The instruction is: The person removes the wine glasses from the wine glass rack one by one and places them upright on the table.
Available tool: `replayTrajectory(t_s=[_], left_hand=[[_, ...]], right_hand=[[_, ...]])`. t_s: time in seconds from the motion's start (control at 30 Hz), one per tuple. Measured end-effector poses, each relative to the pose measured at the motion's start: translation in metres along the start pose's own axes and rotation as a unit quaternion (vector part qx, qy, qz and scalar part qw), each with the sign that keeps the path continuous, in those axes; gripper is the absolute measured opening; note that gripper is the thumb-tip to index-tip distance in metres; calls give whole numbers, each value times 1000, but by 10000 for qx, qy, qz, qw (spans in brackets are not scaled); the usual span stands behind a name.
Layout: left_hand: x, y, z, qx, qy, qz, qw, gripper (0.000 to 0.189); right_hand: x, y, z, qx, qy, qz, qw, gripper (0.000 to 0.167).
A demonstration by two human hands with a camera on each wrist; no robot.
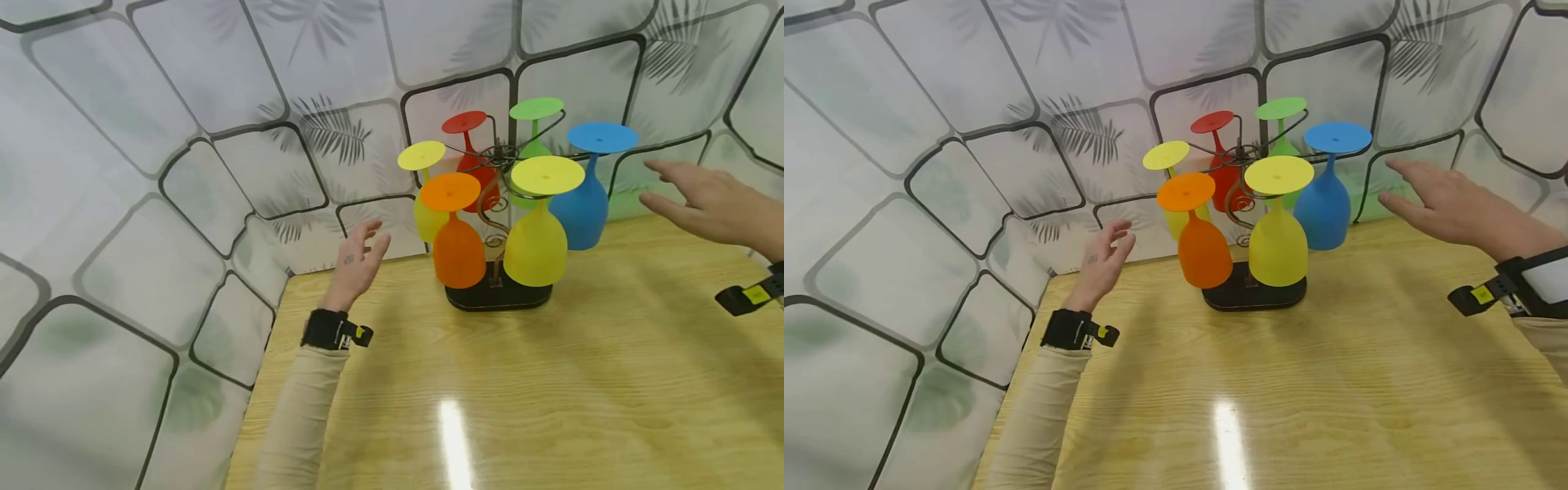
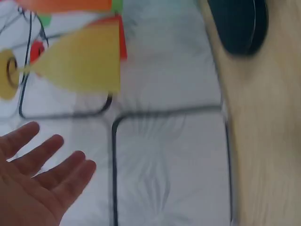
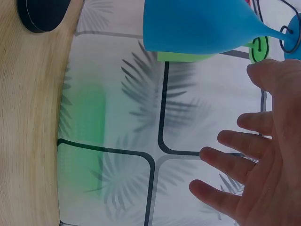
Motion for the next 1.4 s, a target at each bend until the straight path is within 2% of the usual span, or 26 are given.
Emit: replayTrajectory(t_s=[0.07, 0.2, 0.33, 0.43, 0.63, 0.77, 1.1, 1.4], left_hand=[[-14, 12, -4, -187, 157, -490, 9985, 60], [-39, 36, -7, -457, 248, -1233, 9910, 82], [-52, 54, -6, -507, 296, -1415, 9882, 102], [-56, 60, -6, -540, 313, -1346, 9889, 106], [-62, 62, -7, -716, 423, -1287, 9882, 79], [-63, 61, -6, -849, 569, -1326, 9859, 71], [-62, 56, -1, -805, 739, -1324, 9852, 68], [-64, 54, 7, -595, 776, -1302, 9866, 67]], right_hand=[[-1, 1, 0, 17, 13, -35, 10000, 70], [-5, 3, -2, 44, -41, 63, 10000, 71], [-9, 5, -5, 95, -69, 257, 9996, 71], [-13, 6, -9, 126, -106, 339, 9993, 70], [-23, 4, -14, 158, -208, 532, 9982, 69], [-29, 3, -21, 236, -144, 540, 9982, 67], [-37, 6, -31, 187, -156, 706, 9972, 67], [-36, 10, -38, 106, -142, 725, 9972, 67]])
Point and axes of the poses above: each hand's wrist, its own z-axis towards the middle knuckle, its own x-axis out of the back of the hand, y = z × x, the point moved 3 cm from there along z, towards the middle knuckle, and after that the axes turned 13 degrees about z, right-handed, at the moved point
